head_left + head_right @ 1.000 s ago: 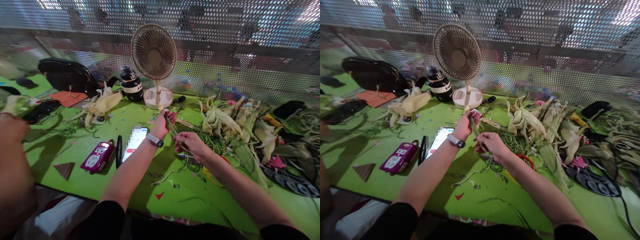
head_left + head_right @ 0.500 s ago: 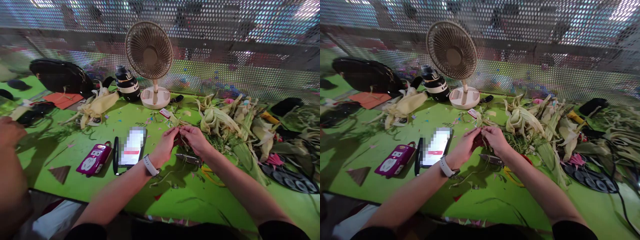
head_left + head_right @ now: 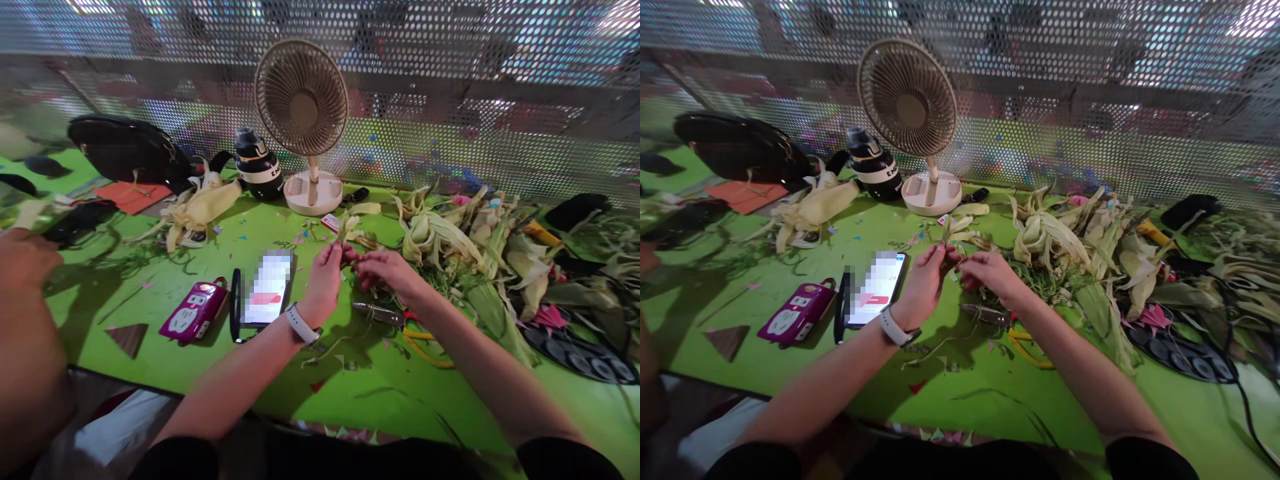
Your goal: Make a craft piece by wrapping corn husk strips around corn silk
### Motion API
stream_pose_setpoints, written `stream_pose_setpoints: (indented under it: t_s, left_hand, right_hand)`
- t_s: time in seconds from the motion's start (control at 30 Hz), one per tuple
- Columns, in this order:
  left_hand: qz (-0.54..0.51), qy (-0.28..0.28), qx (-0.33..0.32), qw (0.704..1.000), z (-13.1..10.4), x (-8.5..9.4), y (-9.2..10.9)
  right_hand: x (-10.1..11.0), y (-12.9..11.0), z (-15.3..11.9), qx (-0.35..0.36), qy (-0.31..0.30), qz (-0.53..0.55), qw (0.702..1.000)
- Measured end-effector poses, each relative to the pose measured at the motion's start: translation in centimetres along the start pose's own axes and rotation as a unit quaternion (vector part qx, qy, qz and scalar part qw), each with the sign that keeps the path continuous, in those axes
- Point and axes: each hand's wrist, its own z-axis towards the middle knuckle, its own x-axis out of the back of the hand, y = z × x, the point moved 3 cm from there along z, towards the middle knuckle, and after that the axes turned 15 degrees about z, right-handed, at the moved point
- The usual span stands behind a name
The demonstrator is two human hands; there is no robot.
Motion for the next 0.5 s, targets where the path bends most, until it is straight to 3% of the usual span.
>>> stream_pose_setpoints:
  t_s: [0.07,0.2,0.33,0.5]
  left_hand:
    - [0.030,-0.035,-0.017,0.999,-0.3,0.2,0.0]
    - [0.079,-0.132,0.005,0.988,-1.5,0.0,-0.8]
    - [0.058,-0.157,0.041,0.985,-2.2,0.1,-1.0]
    - [0.061,-0.200,0.083,0.974,-2.2,0.4,-0.9]
  right_hand:
    - [0.5,-1.0,0.1,0.047,0.022,0.016,0.998]
    - [0.0,-1.2,0.3,0.031,-0.051,0.115,0.992]
    - [-0.4,-0.4,0.5,-0.037,-0.076,0.180,0.980]
    - [0.1,-0.1,0.9,0.003,-0.043,0.147,0.988]
